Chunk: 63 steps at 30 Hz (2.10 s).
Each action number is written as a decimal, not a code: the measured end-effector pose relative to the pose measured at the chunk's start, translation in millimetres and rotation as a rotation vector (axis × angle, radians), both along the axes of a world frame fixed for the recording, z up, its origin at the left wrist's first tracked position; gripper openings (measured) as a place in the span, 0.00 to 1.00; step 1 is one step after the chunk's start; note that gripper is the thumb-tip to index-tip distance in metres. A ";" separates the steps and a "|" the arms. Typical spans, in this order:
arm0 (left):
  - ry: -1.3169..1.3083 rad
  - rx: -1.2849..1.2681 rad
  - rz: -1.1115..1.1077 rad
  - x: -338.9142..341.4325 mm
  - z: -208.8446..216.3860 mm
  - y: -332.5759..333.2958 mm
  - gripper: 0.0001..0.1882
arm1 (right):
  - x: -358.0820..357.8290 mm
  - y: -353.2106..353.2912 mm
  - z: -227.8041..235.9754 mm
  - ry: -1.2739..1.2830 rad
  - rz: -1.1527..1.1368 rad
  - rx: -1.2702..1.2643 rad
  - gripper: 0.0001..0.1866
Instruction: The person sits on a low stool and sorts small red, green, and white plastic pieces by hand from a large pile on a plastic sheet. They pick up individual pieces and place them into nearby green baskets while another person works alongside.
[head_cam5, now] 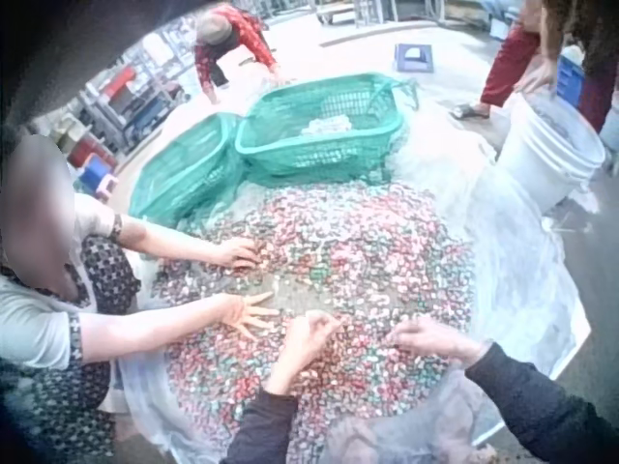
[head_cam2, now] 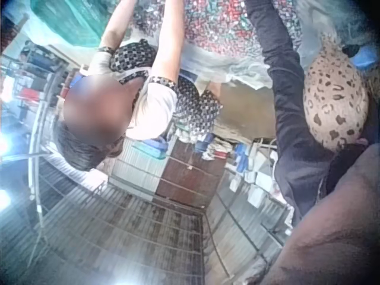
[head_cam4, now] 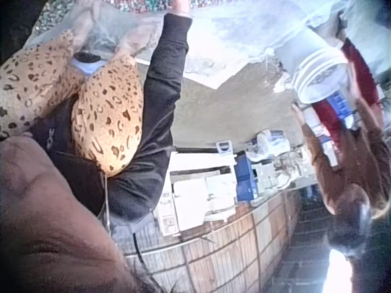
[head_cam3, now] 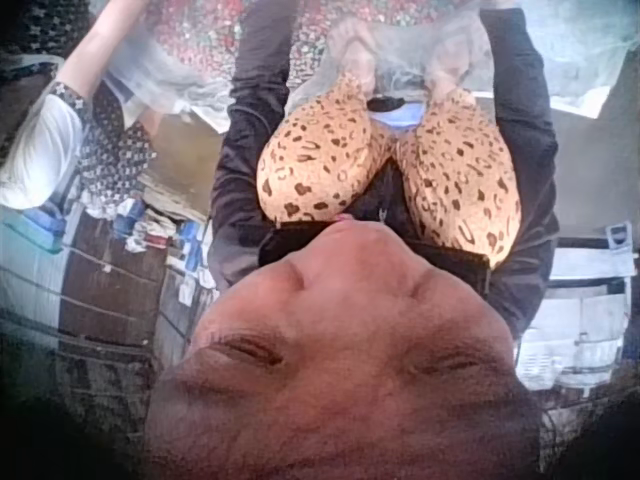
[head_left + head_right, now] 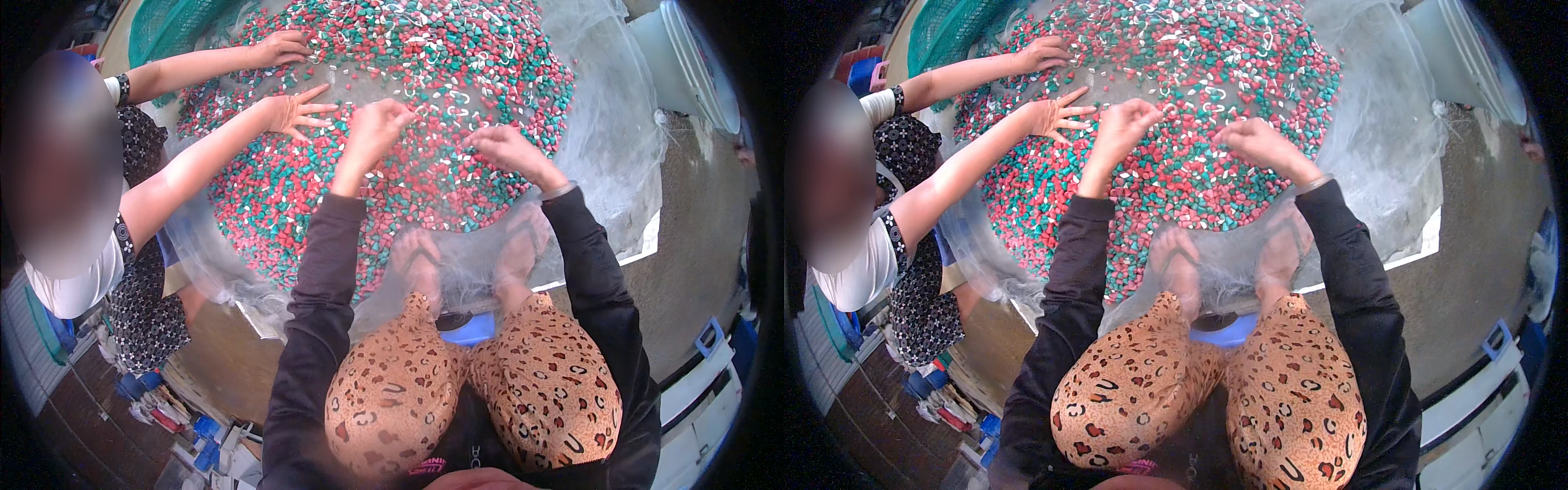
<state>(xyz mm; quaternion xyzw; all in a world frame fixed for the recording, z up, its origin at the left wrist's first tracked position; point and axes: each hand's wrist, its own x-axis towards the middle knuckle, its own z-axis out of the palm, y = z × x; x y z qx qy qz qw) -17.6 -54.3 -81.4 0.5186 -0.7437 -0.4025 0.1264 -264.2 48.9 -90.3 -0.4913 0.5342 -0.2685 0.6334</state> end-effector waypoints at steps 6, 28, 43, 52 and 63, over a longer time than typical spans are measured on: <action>1.585 0.994 -0.005 39.0 49.7 10.7 0.09 | 58.9 10.9 -27.4 0.560 0.412 -0.224 0.25; -0.308 -0.302 -0.541 -23.1 -47.1 45.6 0.08 | -30.5 13.4 24.4 0.047 -0.312 0.002 0.15; -0.376 -0.502 -0.587 -41.2 -37.7 68.4 0.05 | -37.3 19.8 24.4 -0.124 -0.351 0.181 0.11; -0.223 -0.376 -0.256 -30.8 -28.8 54.3 0.09 | -43.1 22.4 -36.3 0.778 0.001 -0.312 0.26; 0.640 0.581 0.113 6.2 20.2 26.8 0.14 | -0.1 8.9 -45.5 0.606 0.017 -0.282 0.11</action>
